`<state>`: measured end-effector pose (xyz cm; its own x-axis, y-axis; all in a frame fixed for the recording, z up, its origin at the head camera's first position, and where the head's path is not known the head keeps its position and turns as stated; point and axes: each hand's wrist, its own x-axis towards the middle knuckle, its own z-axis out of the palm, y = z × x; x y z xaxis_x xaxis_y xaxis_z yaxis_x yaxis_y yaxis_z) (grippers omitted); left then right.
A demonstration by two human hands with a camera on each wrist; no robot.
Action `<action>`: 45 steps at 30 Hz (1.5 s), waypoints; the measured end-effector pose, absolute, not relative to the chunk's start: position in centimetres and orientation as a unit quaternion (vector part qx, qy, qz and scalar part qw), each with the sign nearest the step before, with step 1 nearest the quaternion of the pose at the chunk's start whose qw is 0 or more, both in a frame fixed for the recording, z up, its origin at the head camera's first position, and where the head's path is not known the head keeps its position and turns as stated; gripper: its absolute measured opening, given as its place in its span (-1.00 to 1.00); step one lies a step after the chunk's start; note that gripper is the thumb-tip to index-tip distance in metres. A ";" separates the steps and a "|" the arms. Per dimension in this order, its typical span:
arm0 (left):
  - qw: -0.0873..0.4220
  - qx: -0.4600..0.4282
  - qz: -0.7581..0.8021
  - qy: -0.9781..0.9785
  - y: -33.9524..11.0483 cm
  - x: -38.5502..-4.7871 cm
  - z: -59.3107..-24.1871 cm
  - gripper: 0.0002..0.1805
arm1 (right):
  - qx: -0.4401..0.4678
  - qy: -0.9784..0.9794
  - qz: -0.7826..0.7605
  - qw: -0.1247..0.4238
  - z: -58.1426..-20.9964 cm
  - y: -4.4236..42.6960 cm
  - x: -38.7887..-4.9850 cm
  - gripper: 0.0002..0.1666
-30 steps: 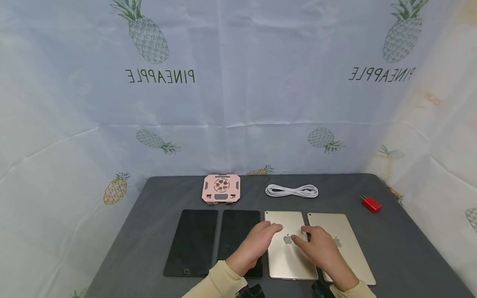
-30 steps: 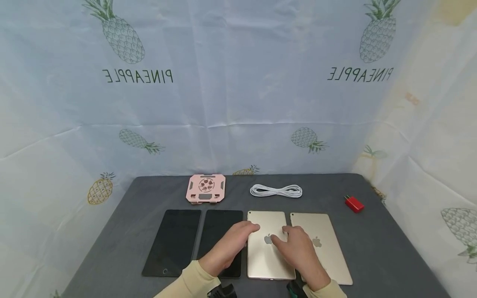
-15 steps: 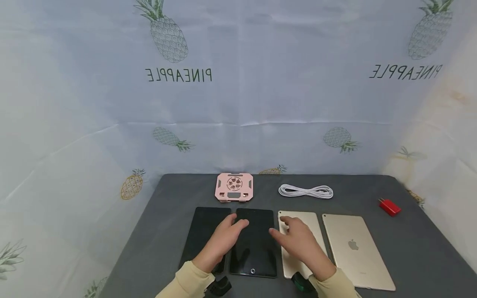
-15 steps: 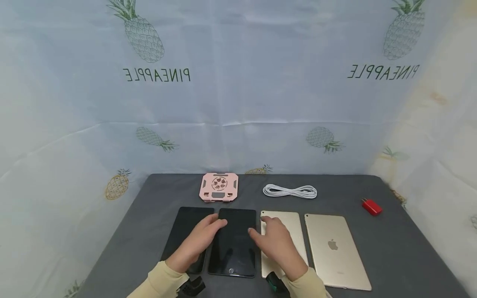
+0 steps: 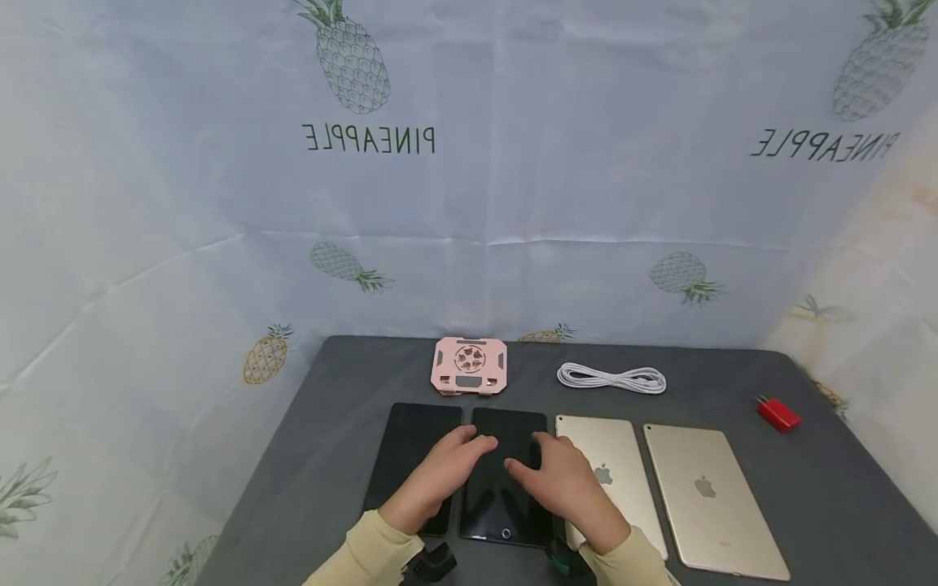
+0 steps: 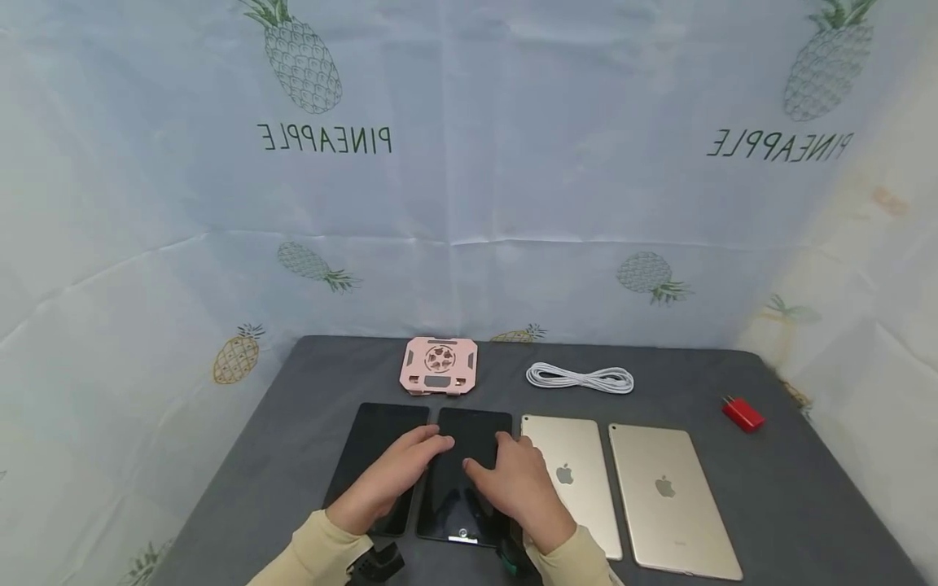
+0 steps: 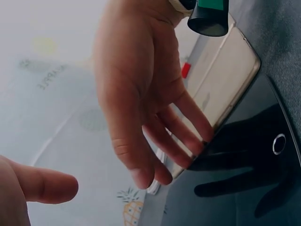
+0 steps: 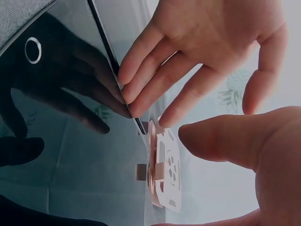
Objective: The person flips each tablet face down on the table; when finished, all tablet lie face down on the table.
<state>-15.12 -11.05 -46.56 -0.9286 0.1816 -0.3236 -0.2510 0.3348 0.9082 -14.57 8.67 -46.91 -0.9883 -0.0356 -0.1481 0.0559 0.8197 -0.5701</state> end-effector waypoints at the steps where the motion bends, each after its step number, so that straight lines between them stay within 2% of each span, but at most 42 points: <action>1: 0.190 -0.021 0.574 0.796 -10.9 -15.1 -46.5 -0.08 | 0.006 0.951 -0.300 0.076 -47.0 8.8 -14.6 -0.09; 17: 0.163 -0.043 0.593 0.787 -10.8 -15.3 -46.9 -0.09 | -0.006 0.954 -0.295 0.060 -47.2 8.5 -14.5 -0.15; 40: 0.189 -0.050 0.651 0.734 -12.0 -15.9 -45.6 -0.07 | -0.010 0.947 -0.314 0.072 -47.0 8.6 -14.6 -0.15; 45: 0.192 -0.046 0.665 0.720 -12.4 -16.0 -45.3 -0.12 | -0.012 0.945 -0.321 0.069 -47.1 8.7 -14.6 -0.16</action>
<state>-15.96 -12.37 -45.32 -0.9219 0.1890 -0.3381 -0.3222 0.1104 0.9402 -14.62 8.67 -47.08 -0.9902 -0.0669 -0.1229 0.0218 0.7939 -0.6076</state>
